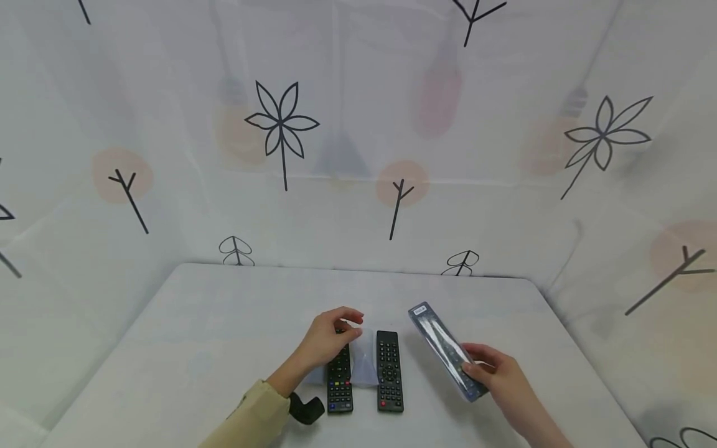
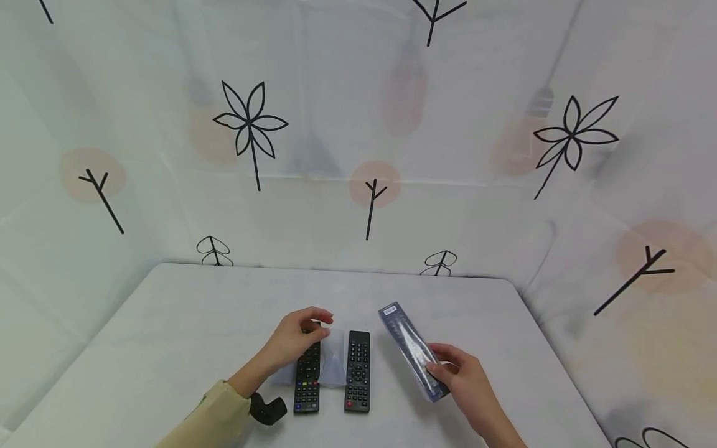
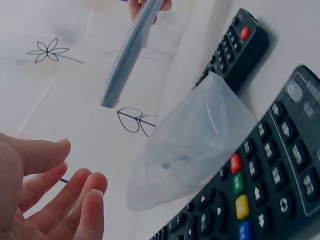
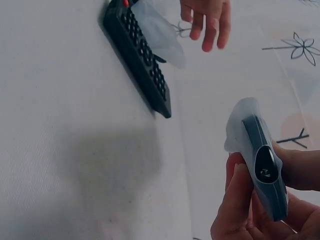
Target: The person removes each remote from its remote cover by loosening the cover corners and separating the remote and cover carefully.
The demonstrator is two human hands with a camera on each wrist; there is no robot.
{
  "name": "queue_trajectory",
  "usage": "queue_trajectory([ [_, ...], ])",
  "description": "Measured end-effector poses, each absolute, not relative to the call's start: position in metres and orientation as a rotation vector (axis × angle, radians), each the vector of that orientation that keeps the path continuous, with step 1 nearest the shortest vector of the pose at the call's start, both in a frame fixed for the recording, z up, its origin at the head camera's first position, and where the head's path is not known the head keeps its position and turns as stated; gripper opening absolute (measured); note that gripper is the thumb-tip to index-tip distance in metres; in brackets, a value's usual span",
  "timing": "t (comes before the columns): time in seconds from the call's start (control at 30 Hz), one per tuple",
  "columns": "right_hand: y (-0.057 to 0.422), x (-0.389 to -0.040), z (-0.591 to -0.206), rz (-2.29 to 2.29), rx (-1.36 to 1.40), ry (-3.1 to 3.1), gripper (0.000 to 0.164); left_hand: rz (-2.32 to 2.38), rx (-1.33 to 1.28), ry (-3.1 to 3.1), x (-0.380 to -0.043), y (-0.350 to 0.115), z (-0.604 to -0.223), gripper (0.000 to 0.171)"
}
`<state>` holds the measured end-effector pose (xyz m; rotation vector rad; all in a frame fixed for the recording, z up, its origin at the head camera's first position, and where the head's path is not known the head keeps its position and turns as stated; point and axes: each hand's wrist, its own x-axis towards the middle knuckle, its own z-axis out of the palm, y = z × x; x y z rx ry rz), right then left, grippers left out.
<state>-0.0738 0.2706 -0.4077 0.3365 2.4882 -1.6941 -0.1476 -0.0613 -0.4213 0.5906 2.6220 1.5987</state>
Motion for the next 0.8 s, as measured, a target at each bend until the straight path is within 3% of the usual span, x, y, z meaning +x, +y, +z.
queue_trajectory([
  [0.5, 0.239, -0.065, -0.397, -1.719, 0.280, 2.358, 0.047, 1.700, 0.658, 2.374, -0.137, -0.052, -0.413, 0.054],
  [0.8, 0.231, -0.060, -0.392, -1.730, 0.059, 2.273, 0.050, 1.741, 0.724, 2.256, -0.134, -0.047, -0.411, 0.063],
])
